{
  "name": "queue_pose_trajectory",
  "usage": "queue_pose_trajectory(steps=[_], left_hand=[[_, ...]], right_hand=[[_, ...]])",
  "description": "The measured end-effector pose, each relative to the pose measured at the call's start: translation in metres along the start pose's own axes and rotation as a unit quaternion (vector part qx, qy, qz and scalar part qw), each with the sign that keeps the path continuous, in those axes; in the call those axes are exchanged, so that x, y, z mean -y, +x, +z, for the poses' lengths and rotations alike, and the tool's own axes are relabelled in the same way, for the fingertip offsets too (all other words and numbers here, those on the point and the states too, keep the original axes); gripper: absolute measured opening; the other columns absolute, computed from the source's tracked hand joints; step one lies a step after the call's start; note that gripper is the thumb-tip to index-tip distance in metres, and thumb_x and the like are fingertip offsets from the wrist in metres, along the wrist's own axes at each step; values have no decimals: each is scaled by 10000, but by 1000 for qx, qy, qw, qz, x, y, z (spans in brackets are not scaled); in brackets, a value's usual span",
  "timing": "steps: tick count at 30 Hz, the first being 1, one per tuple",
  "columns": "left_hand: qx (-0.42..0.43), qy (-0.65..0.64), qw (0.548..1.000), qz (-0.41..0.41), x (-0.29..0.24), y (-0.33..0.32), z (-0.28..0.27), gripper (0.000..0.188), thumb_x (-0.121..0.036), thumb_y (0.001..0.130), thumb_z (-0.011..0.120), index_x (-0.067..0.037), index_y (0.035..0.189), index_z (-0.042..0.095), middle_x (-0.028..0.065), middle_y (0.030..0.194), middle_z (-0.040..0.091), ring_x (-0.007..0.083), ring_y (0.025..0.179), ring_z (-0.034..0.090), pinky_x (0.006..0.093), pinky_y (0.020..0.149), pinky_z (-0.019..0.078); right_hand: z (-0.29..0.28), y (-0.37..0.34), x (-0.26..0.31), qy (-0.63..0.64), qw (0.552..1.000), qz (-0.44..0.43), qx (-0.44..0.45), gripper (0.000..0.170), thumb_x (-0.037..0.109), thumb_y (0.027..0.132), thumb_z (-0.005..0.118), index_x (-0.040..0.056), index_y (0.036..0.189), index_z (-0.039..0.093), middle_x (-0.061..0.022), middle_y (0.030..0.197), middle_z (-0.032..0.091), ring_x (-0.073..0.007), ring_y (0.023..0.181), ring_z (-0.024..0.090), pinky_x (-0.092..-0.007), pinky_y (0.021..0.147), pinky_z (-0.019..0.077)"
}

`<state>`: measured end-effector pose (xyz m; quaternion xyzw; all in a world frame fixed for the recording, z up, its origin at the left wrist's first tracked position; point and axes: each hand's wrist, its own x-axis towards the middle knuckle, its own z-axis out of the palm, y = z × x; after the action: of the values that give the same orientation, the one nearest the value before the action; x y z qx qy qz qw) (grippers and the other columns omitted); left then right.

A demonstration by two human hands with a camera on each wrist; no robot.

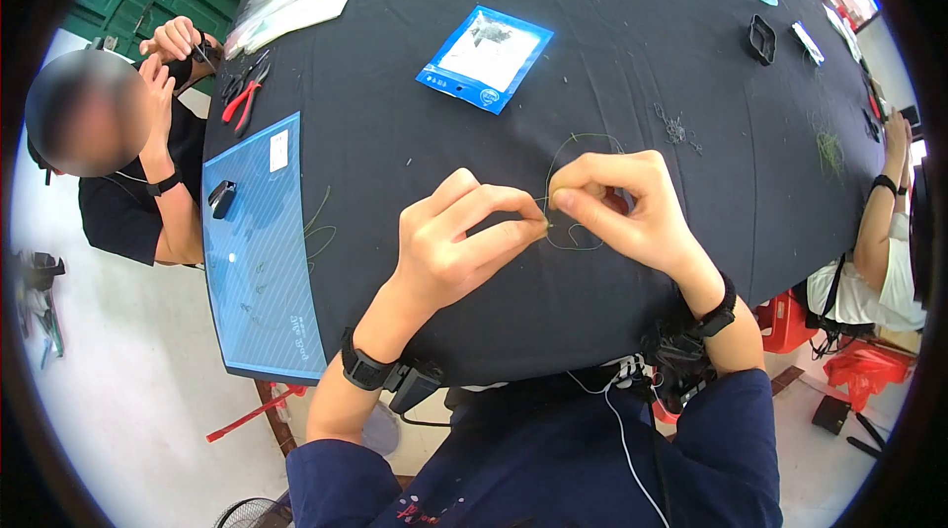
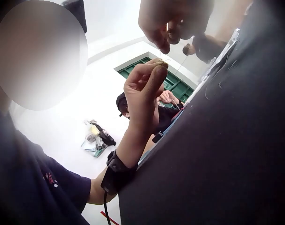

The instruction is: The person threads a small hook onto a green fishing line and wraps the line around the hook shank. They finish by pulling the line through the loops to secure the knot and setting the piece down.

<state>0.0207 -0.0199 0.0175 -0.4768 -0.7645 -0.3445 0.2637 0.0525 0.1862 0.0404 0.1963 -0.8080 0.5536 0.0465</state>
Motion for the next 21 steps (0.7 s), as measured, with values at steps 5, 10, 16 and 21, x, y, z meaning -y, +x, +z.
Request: queue_pose_trajectory(steps=[5, 10, 16, 21], left_hand=[[-16, -57, 998, -15, -4, 3, -1, 186, -78, 601, 796, -135, 721, 666, -45, 806, 643, 127, 619, 464, 227, 494, 391], [-51, -40, 995, -77, -1, 2, -1, 223, -10, 607, 784, -126, 777, 698, -21, 827, 657, 134, 668, 504, 247, 554, 390], [-49, -12, 994, -94, 0, 0, -1, 217, 1, 615, 771, -117, 784, 704, -10, 847, 658, 128, 669, 501, 246, 572, 386], [-37, 5, 996, -78, 0, 1, 0, 207, -16, 608, 771, -111, 776, 697, -13, 848, 656, 123, 656, 493, 237, 538, 377]], right_hand=[[9, 1, -9, -25, 999, 27, -3, 39, 67, 801, 652, 32, 818, 657, -26, 571, 542, -77, 474, 431, -239, 459, 337], [17, -1, -14, -37, 995, -11, 97, 48, 38, 767, 680, 12, 807, 678, -53, 604, 580, -140, 483, 490, -264, 462, 373], [16, -4, -9, -17, 990, -14, 137, 57, 43, 762, 682, 36, 818, 694, -65, 664, 630, -146, 506, 539, -264, 473, 398], [11, -2, 2, -19, 989, -8, 145, 54, 90, 799, 662, 39, 814, 668, -73, 623, 605, -165, 504, 562, -291, 499, 422]])
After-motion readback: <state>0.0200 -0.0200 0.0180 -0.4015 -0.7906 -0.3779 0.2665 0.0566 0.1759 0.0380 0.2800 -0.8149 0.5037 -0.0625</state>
